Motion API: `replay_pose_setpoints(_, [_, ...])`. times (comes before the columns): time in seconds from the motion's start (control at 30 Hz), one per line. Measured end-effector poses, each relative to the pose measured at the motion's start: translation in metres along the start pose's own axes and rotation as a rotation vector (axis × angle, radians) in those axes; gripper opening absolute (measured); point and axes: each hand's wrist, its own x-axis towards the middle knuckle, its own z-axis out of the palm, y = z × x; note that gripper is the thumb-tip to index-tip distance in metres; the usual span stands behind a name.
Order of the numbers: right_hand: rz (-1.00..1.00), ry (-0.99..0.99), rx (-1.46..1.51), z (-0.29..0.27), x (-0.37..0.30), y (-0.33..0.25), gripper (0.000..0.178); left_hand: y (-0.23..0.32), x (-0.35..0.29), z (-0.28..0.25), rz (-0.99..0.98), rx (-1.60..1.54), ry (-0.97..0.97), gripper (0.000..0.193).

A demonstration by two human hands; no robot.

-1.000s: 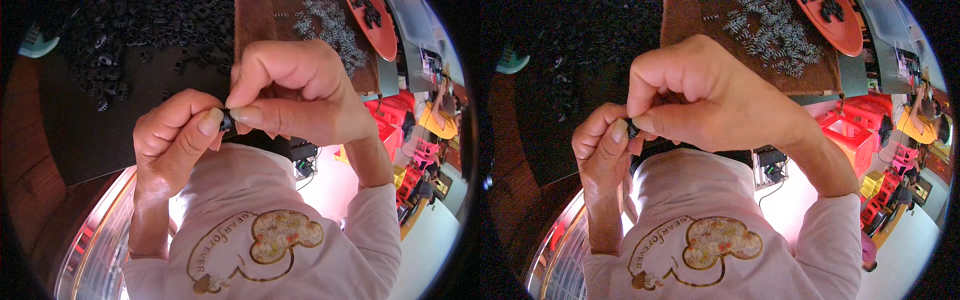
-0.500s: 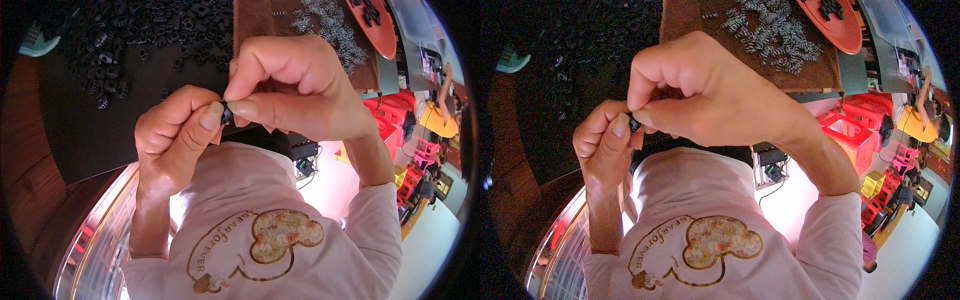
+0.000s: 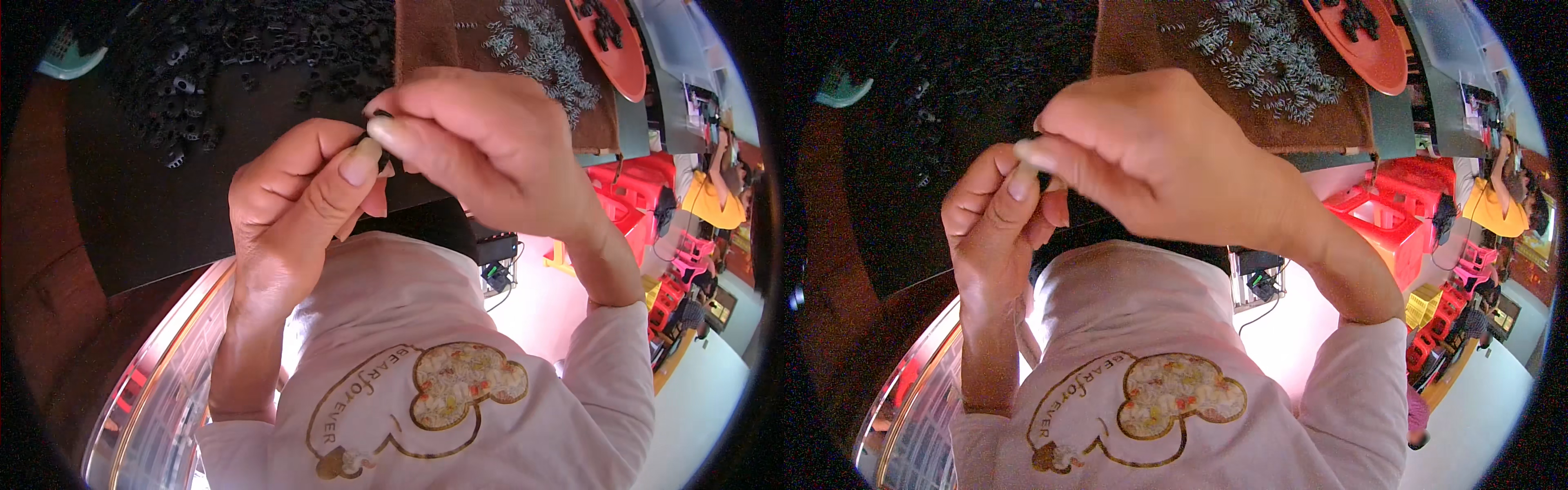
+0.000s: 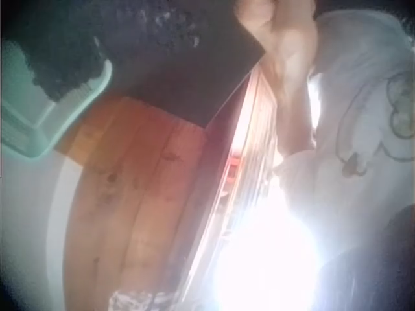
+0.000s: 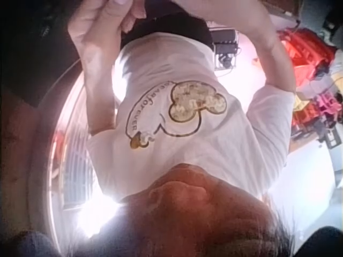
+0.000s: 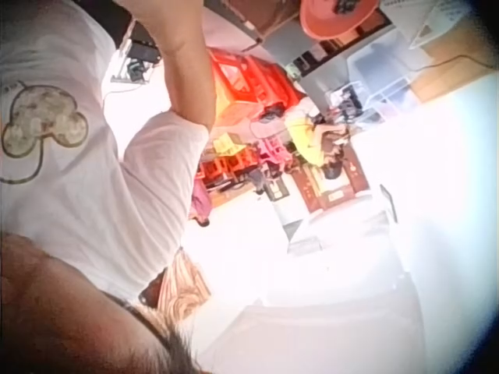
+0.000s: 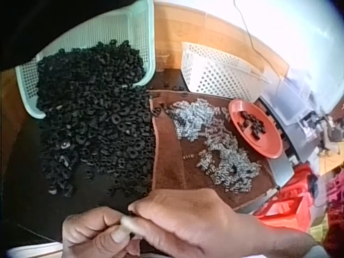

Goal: Assembling small plastic and metal components by hand.

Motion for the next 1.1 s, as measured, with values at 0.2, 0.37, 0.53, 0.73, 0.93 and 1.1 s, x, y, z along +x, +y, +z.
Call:
replay_pose_setpoints(0.2, [-0.078,-0.027,-0.198,0.003,-0.001,-0.010,0.047,-0.003,0.000,0.005,0.102,-0.122,0.004,0.016])
replay_pose_setpoints(0.37, [-0.135,-0.082,-0.358,0.001,0.000,-0.013,0.051,-0.010,0.002,-0.001,0.096,-0.127,-0.029,0.017])
replay_pose_setpoints(0.53, [-0.174,-0.055,-0.401,0.006,-0.003,-0.010,0.038,-0.012,0.004,-0.003,0.145,-0.089,-0.069,0.017])
replay_pose_setpoints(0.73, [-0.201,0.001,-0.478,0.011,-0.008,-0.011,0.031,-0.016,0.003,-0.002,0.171,-0.074,-0.084,0.016])
replay_pose_setpoints(0.93, [-0.209,0.007,-0.369,0.005,-0.003,-0.008,0.049,-0.012,0.000,0.005,0.188,-0.185,-0.024,0.016])
replay_pose_setpoints(1.1, [-0.189,-0.022,-0.385,0.002,-0.002,-0.009,0.050,-0.010,0.003,0.003,0.205,-0.165,-0.054,0.016])
